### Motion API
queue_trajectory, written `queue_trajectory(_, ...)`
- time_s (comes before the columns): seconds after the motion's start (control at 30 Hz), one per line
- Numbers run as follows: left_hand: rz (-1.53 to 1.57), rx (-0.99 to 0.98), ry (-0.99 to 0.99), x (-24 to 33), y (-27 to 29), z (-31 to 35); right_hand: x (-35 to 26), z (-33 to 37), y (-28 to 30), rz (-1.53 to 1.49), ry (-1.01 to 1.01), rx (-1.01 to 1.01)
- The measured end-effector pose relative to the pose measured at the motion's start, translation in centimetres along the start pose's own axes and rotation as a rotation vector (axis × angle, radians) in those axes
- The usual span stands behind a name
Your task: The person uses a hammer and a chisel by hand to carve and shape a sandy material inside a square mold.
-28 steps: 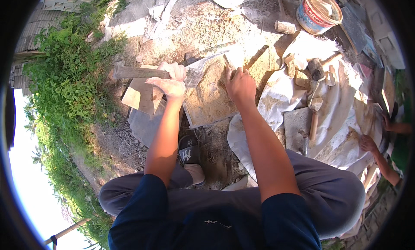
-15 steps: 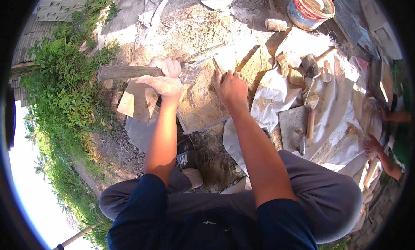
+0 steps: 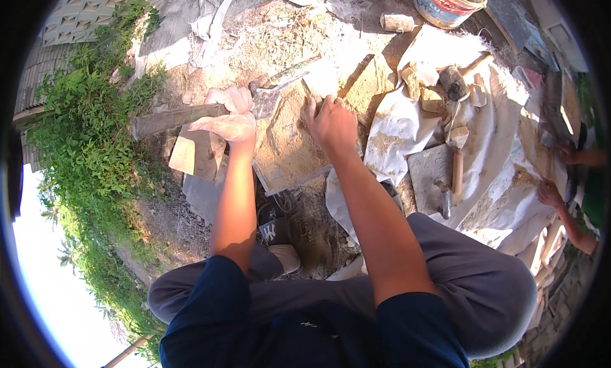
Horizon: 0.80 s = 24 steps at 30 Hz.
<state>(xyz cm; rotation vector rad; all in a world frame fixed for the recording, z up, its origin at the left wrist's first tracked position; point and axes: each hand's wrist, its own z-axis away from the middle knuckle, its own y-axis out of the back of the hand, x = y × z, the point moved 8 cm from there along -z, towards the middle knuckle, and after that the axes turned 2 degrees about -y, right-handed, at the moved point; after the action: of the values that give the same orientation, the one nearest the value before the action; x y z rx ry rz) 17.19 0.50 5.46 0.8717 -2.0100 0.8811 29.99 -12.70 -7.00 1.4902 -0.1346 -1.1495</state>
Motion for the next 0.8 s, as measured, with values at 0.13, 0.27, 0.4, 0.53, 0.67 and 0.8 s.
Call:
queue_trajectory(0.13, -0.048, 0.031, 0.105, -1.2, -2.5, -0.6, 1.2, -0.5, 0.2, 0.038, -0.009, 0.068)
queue_trajectory(0.27, 0.094, 0.005, 0.041, -0.9, -1.8, 0.3, 0.2, -0.9, 0.5, -0.010, -0.002, 0.017)
queue_trajectory(0.4, 0.089, 0.002, 0.060, -0.9, -1.0, 0.5, 0.6, -0.2, 0.4, -0.002, -0.002, 0.040)
queue_trajectory(0.53, -0.054, 0.054, 0.127, -1.7, -0.9, 1.3, 0.0, -0.1, 0.2, -0.022, -0.004, -0.054)
queue_trajectory(0.67, 0.104, -0.072, -0.026, 0.8, -2.0, 0.6, 0.3, 0.2, 0.4, 0.061, -0.007, 0.003)
queue_trajectory(0.8, -0.087, 0.080, 0.118, -2.0, -1.8, 0.8, 0.5, -0.3, 0.4, -0.023, -0.055, -0.124)
